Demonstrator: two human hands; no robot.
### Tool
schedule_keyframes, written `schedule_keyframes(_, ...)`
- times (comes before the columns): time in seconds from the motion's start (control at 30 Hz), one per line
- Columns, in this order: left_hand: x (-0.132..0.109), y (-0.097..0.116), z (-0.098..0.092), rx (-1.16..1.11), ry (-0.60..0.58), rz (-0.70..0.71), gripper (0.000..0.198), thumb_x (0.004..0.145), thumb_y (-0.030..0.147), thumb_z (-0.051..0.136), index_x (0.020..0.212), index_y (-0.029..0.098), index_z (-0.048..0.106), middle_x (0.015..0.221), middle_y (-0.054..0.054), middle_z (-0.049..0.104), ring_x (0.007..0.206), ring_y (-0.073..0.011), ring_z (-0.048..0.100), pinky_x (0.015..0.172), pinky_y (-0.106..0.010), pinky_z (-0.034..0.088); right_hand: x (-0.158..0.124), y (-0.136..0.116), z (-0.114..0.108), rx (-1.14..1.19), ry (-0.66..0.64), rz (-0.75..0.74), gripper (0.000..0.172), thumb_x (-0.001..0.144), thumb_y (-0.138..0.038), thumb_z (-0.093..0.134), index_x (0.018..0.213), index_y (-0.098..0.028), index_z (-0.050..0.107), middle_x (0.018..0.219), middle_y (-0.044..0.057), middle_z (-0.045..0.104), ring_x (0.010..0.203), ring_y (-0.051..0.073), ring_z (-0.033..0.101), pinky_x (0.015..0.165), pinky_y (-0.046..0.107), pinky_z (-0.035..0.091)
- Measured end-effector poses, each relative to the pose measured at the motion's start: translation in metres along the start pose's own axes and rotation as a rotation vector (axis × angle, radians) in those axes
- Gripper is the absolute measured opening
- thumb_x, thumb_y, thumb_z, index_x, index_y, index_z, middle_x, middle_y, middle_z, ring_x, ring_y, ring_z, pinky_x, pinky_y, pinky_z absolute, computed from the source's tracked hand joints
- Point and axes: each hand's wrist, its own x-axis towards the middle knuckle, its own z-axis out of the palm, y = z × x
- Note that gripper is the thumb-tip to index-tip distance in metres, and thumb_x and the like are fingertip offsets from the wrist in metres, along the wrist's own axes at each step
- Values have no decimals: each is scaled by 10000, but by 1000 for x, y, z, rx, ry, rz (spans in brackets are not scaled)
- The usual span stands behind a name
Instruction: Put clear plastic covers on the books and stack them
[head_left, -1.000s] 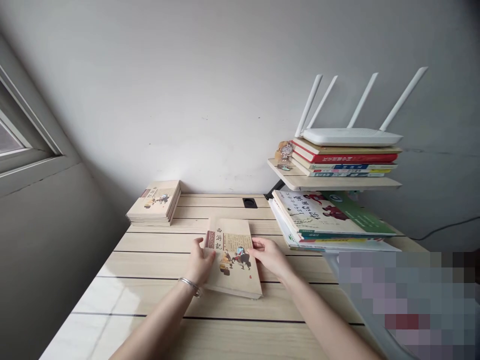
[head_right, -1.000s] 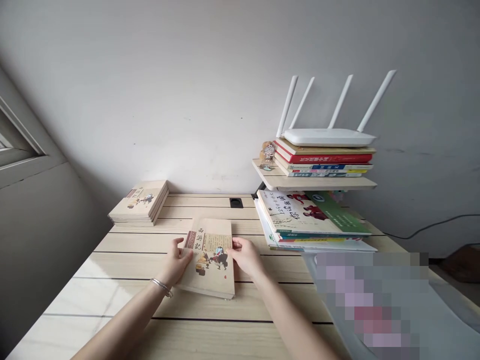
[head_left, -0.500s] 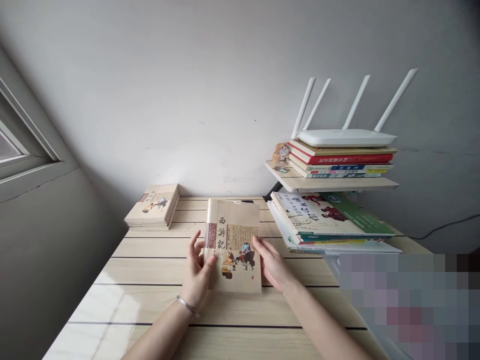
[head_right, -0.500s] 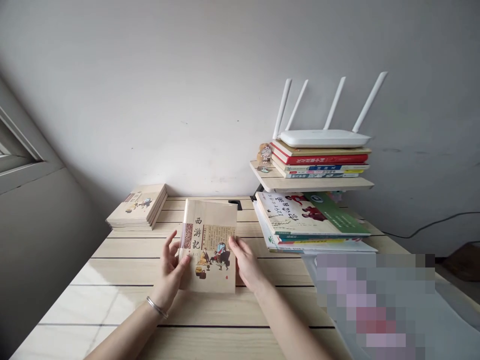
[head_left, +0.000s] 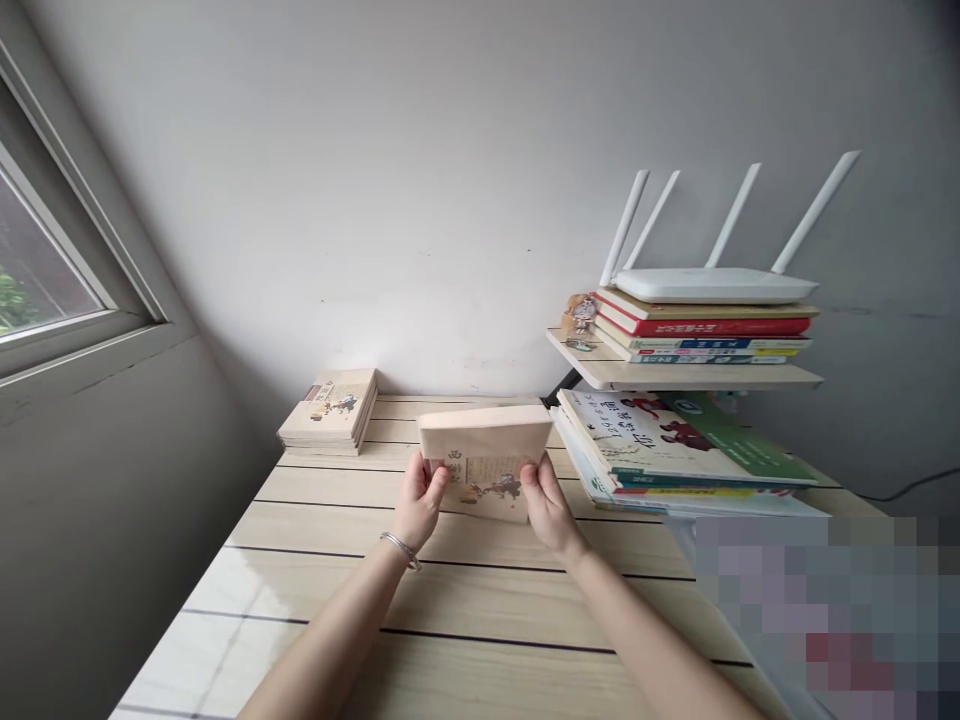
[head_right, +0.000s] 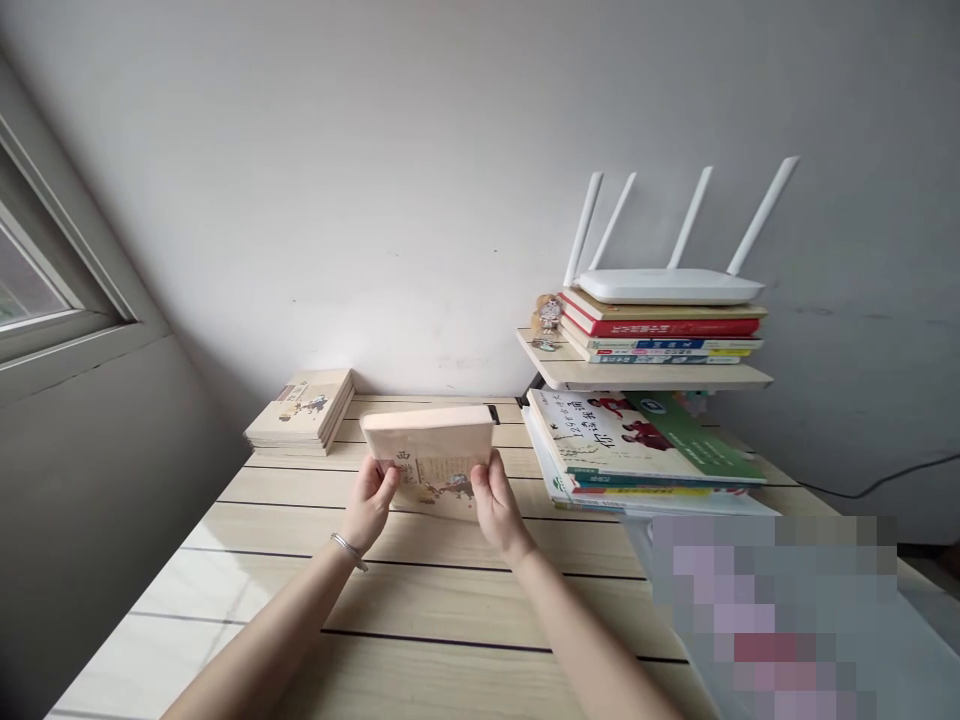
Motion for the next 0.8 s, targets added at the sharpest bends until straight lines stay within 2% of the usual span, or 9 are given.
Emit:
schedule_keyframes(0.1, 2, -7, -2, -1, -81, -25, 332, 776, 516, 517, 805, 188, 472, 772, -8, 517, 779, -152, 489, 793, -259, 415, -3, 7, -1, -5, 13, 47, 599, 844, -596, 337, 1303, -214, 381, 1239, 72, 532, 1228, 173, 409, 1048, 287, 290)
schedule_keyframes(0.2, 6, -11, -3, 44, -97, -74, 367, 770, 547, 506, 773, 181, 489, 749, -13, 534, 776, -163, 498, 789, -273, 417, -3, 8, -2, -12, 15, 52, 598, 838, -603, 334, 1295, -221, 389, 1242, 64, 528, 1246, 166, 386, 1055, 284, 278)
schedule_keyframes(0.37, 11, -12, 0, 111, -46, -24, 352, 825, 528, 438, 822, 183, 502, 827, -32, 551, 845, -173, 503, 834, -268, 404, 1, 9, 2, -20, 61, 45, 527, 825, -586, 380, 1198, -220, 446, 1109, 76, 592, 1116, 194, 499, 1003, 305, 342)
schedule_keyframes(0.5, 9, -15, 1, 116, 6, 45, 307, 848, 478, 426, 947, 192, 478, 895, -32, 527, 863, -157, 489, 845, -245, 392, 3, 11, 4, -26, 77, 15, 417, 844, -531, 393, 1116, -222, 460, 1096, 75, 585, 1093, 192, 503, 982, 305, 356)
schedule_keyframes(0.63, 4, -22, 3, 76, 75, -20, 263, 835, 431, 471, 942, 191, 475, 954, -51, 530, 935, -166, 495, 867, -235, 381, 3, 14, 3, -40, 62, 12, 373, 861, -512, 368, 1082, -222, 448, 1129, 76, 563, 1095, 184, 494, 970, 294, 362)
schedule_keyframes(0.8, 7, -24, 3, 138, 91, -66, 221, 857, 369, 443, 971, 190, 509, 1008, -61, 564, 1066, -195, 472, 898, -245, 365, 4, 15, 6, -81, 91, 14, 330, 868, -496, 348, 1022, -220, 444, 1014, 66, 584, 993, 190, 530, 902, 305, 405)
